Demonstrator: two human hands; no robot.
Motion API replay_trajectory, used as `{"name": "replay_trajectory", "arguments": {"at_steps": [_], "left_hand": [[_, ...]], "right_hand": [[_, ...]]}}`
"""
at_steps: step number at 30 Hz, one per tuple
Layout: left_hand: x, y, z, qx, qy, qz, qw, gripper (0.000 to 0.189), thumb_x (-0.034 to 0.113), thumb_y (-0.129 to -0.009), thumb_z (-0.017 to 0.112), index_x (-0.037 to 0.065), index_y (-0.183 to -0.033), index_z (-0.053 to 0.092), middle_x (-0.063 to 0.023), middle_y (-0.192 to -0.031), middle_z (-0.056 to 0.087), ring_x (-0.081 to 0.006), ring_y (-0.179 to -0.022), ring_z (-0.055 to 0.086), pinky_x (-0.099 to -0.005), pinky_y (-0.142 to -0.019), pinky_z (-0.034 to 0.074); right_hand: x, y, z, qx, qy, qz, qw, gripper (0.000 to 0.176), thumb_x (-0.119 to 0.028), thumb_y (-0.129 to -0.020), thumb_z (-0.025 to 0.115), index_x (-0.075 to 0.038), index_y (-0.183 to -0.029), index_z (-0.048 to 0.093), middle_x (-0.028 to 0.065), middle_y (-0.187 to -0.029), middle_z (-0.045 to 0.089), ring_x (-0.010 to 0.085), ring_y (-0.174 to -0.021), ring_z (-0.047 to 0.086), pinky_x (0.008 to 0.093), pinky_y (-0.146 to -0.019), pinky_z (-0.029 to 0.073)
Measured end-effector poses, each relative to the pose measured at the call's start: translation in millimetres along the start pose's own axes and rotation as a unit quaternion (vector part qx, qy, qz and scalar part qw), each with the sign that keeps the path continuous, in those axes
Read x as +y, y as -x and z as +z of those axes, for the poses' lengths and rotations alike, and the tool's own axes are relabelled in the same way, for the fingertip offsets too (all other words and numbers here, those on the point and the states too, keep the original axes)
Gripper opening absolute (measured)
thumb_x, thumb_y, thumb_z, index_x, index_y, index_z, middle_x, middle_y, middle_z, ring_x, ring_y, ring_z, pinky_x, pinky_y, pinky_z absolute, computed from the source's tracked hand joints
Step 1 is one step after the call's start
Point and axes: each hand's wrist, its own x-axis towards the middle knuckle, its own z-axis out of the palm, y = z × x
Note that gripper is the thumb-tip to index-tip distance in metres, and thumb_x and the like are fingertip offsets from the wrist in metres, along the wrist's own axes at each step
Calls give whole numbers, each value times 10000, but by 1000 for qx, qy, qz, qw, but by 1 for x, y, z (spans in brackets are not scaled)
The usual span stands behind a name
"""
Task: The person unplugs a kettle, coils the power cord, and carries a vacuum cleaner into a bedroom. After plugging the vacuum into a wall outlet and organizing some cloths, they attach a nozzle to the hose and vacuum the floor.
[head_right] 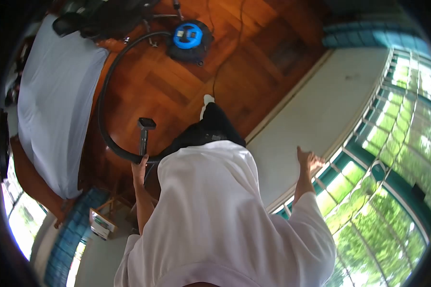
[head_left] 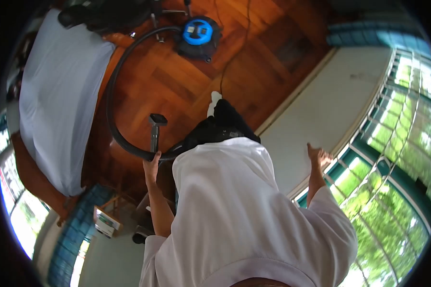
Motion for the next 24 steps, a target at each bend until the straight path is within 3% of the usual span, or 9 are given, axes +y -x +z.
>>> {"name": "replay_trajectory", "arguments": {"at_steps": [5,9,12,14,18,20,21,23,24], "left_hand": [[3,-2,-15,11,-96,-44,994,428,332,-754,757,-79,-845,678,-102,-739,669,-194,-733,612,-378,-696,473],[18,-22,-30,0,-124,-61,990,431,341,-753,744,-79,-823,678,-104,-691,647,-191,-699,595,-406,-668,463],[36,-36,-33,4,-89,-119,989,430,351,-752,752,-67,-826,682,-95,-710,641,-198,-710,586,-409,-681,454],[60,-40,-28,27,-86,-123,988,423,356,-760,752,-57,-821,684,-85,-722,639,-196,-724,586,-400,-695,454],[118,-54,-25,56,-77,-132,987,416,357,-790,746,-48,-865,689,-69,-772,645,-191,-764,594,-380,-736,461],[133,-55,-37,67,-107,-155,980,417,328,-808,731,-64,-939,677,-80,-841,675,-187,-785,607,-386,-749,474],[136,-51,-45,35,-115,-183,976,425,310,-793,741,-68,-975,674,-84,-891,692,-185,-815,620,-374,-769,485],[138,-38,-57,24,-91,-219,971,425,286,-762,757,-51,-1012,689,-87,-963,719,-191,-885,646,-356,-826,500],[136,-28,-61,42,-62,-226,971,413,279,-744,763,-30,-1012,708,-85,-986,729,-200,-924,659,-350,-863,505]], "right_hand": [[3,-34,2,-116,-8,-41,992,889,-741,-771,579,-17,-1284,642,261,-1394,543,437,-1341,461,675,-1121,126],[-16,-72,-16,-140,-32,-103,984,588,-570,-866,568,-115,-1219,688,125,-1256,674,343,-1217,597,526,-964,472],[-134,-106,-28,-226,-75,-125,963,516,-498,-907,543,-110,-1218,681,153,-1206,688,337,-1124,651,447,-917,521],[-264,-88,-46,-121,-153,-248,949,460,-462,-924,509,-129,-1169,710,151,-1185,695,346,-1108,656,466,-902,525],[-550,-52,-89,-181,-308,-499,790,472,-459,-925,508,-53,-1099,677,274,-1103,646,453,-1065,599,477,-911,482],[-668,-37,-93,-155,-458,-467,740,405,-435,-930,611,-91,-1141,645,10,-777,597,126,-624,535,295,-539,416],[-683,-21,-115,-163,-451,-485,731,405,-435,-930,611,-91,-1141,645,10,-777,597,126,-624,535,295,-539,416],[-713,22,-163,-319,-623,-364,614,511,-501,-913,643,-114,-1243,587,25,-948,622,137,-774,582,303,-597,467],[-747,10,-137,-459,-684,-306,478,553,-304,-913,717,-66,-1368,509,81,-1309,575,264,-1178,569,454,-898,512]]}}
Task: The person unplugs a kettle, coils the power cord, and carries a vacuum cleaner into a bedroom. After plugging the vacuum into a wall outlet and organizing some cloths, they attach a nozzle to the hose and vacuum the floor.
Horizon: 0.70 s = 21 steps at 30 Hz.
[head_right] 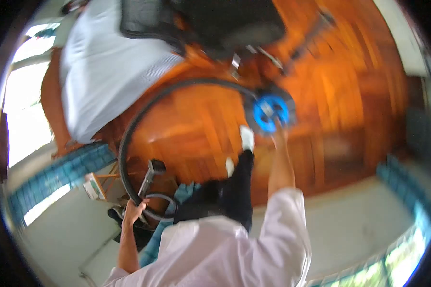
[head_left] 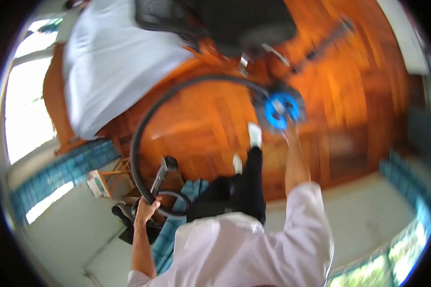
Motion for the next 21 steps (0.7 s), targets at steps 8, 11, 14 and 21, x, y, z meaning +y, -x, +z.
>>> {"name": "replay_trajectory", "arguments": {"at_steps": [8,11,14,21], "left_hand": [[22,34,-30,113,-107,-11,988,289,354,-748,827,96,-861,761,-103,-905,631,-288,-915,631,-388,-812,487],[-8,49,-41,177,-67,-10,982,269,324,-786,805,72,-797,711,-105,-872,644,-269,-865,631,-369,-792,487],[-46,54,-44,251,14,21,968,265,193,-788,798,61,-690,590,-52,-787,625,-174,-795,591,-324,-747,475],[-57,72,-84,323,52,-16,945,325,205,-868,719,28,-671,531,-10,-707,493,-110,-721,470,-306,-703,393]], "right_hand": [[16,-53,10,233,196,162,939,618,-546,-854,711,-255,-1371,536,50,-1240,598,295,-1050,605,455,-817,538],[7,-26,18,209,219,122,945,637,-557,-859,682,-246,-1396,536,70,-1219,609,281,-959,634,437,-759,559],[8,-25,26,224,239,139,935,630,-572,-863,667,-212,-1368,552,82,-1203,608,289,-939,651,432,-768,561],[7,-43,8,231,212,133,940,744,-638,-831,662,-171,-1387,499,115,-1385,436,328,-1098,610,464,-932,510]]}}
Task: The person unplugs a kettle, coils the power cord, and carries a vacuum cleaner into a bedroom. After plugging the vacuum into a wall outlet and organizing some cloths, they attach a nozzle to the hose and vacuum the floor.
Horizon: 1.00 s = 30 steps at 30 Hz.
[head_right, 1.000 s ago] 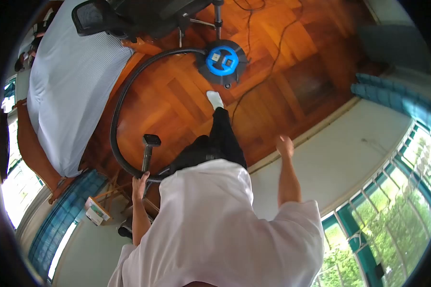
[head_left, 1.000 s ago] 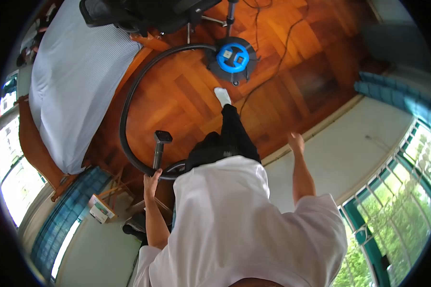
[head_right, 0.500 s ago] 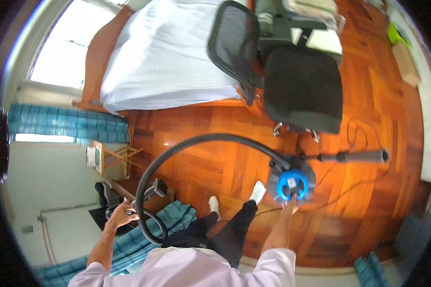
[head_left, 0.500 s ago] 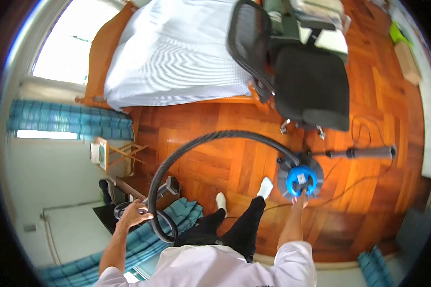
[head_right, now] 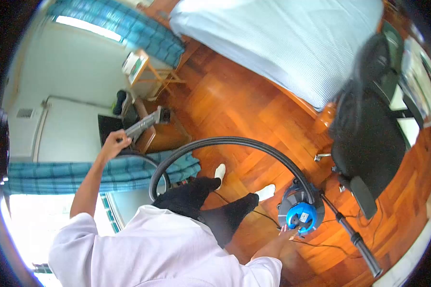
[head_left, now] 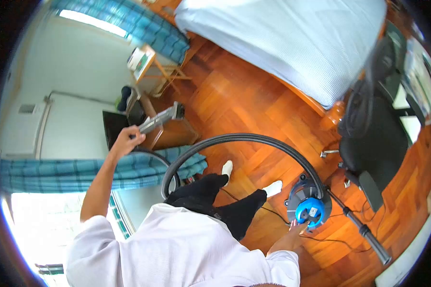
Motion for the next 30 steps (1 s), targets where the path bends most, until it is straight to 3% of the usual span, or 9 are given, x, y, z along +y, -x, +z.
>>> {"name": "replay_trajectory", "arguments": {"at_steps": [3,8,14,18,21,23,25,26,30], "left_hand": [[-3,-10,-17,-16,16,8,1000,298,215,-877,714,51,-714,526,-12,-783,492,-125,-802,480,-303,-747,397],[-1,-9,-33,-40,-3,4,999,280,215,-894,700,55,-762,513,-17,-841,498,-128,-841,482,-284,-787,390],[-34,-6,-46,70,54,10,996,236,206,-942,675,66,-795,553,45,-800,544,-82,-761,464,-237,-737,379],[-55,4,-68,116,171,-43,978,185,190,-953,653,97,-801,606,-52,-997,712,-45,-724,512,-210,-689,419],[-64,22,-82,163,201,-96,961,182,217,-964,643,90,-835,630,-9,-956,702,-39,-724,514,-220,-658,407],[-81,40,-89,174,211,-121,954,171,233,-959,651,102,-849,639,-11,-973,709,-44,-717,529,-216,-660,414],[-82,50,-101,193,191,-162,949,171,251,-956,653,110,-860,639,-3,-955,709,-43,-713,525,-208,-663,414],[-78,55,-104,221,178,-173,943,174,274,-957,649,129,-860,639,-5,-941,713,-39,-689,526,-198,-637,417],[-78,64,-129,263,225,-137,928,191,296,-967,640,155,-840,619,-16,-934,719,-36,-648,531,-182,-558,412]], "right_hand": [[-1,-5,-11,-78,38,-10,996,811,-656,-834,653,-158,-1438,441,101,-1439,413,373,-1171,581,503,-1002,475],[-3,-4,-7,-31,53,2,998,772,-643,-870,617,-83,-1388,498,114,-1359,510,331,-1125,622,484,-947,532],[3,-5,28,144,60,-55,986,725,-624,-908,545,25,-1232,561,182,-1255,600,345,-1071,634,422,-814,613],[5,-30,15,76,40,-45,995,675,-612,-901,577,6,-1171,608,169,-1226,614,332,-1069,627,438,-841,606],[4,17,8,5,21,-57,998,690,-622,-879,614,-3,-1185,607,169,-1247,604,321,-1080,626,436,-854,601],[9,-7,1,-11,29,-45,999,695,-540,-910,644,-22,-1358,524,176,-1238,620,331,-1134,590,469,-913,562],[22,-30,-4,-57,1,-119,991,652,-502,-899,683,-68,-1362,534,172,-1217,628,310,-1102,609,453,-881,578],[31,-34,-9,-7,255,-284,924,632,-499,-890,697,-65,-1327,556,182,-1206,626,295,-1066,627,441,-860,591],[26,-18,-3,-43,24,-123,991,607,-489,-901,681,-50,-1302,564,187,-1244,601,307,-1083,619,447,-862,594]]}}
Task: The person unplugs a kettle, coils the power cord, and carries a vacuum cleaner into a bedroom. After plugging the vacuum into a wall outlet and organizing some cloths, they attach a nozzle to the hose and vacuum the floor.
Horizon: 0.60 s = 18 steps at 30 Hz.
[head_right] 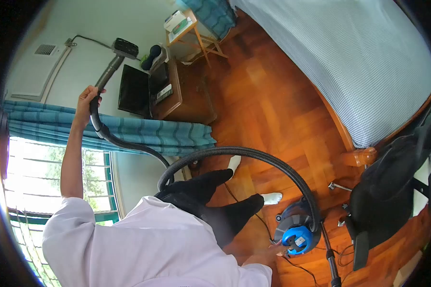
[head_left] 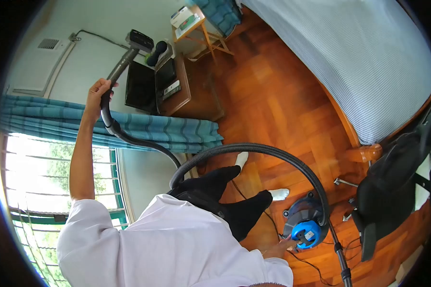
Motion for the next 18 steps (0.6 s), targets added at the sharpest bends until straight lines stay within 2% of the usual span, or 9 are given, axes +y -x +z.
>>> {"name": "replay_trajectory", "arguments": {"at_steps": [5,6,7,9,13,16,18], "left_hand": [[11,-15,-48,67,48,10,997,188,321,-971,640,154,-886,625,-19,-966,717,-40,-665,537,-184,-556,420],[18,-13,-52,71,45,10,996,187,321,-971,639,155,-885,625,-20,-968,718,-40,-663,536,-182,-552,418],[26,-11,-56,74,37,12,997,185,320,-971,639,156,-885,625,-22,-970,719,-40,-661,535,-180,-548,417],[31,-7,-65,76,16,8,997,183,317,-970,640,156,-884,624,-24,-975,720,-38,-661,535,-178,-549,418],[33,-3,-70,76,5,-1,997,174,314,-968,645,153,-903,629,-34,-998,725,-34,-669,538,-174,-560,423],[24,-3,-70,81,13,7,997,167,309,-967,647,155,-904,637,-34,-1004,727,-33,-680,545,-178,-573,429],[23,1,-61,101,14,0,995,166,304,-966,650,155,-894,640,-33,-1004,728,-34,-680,546,-181,-572,430]], "right_hand": [[-15,7,-3,-44,-25,35,998,578,-477,-914,662,-31,-1270,573,193,-1292,570,323,-1105,608,455,-866,599],[-35,41,11,14,-27,79,996,559,-492,-918,640,-94,-1305,576,176,-1340,545,339,-1148,588,489,-889,580],[-32,40,15,13,-18,83,996,559,-492,-918,640,-94,-1305,576,176,-1340,545,339,-1148,588,489,-889,580],[-26,32,17,-15,-103,79,991,529,-513,-923,613,-158,-1314,590,143,-1384,523,342,-1161,581,521,-894,566],[-31,26,28,44,-126,92,987,553,-547,-897,599,-202,-1328,573,82,-1384,551,329,-1181,578,542,-874,570],[-20,-6,20,54,-120,93,987,565,-562,-880,601,-220,-1327,568,61,-1374,564,319,-1190,575,551,-854,573],[-31,16,20,40,-133,103,985,558,-570,-880,597,-225,-1319,572,54,-1376,562,317,-1197,569,551,-837,579]]}}
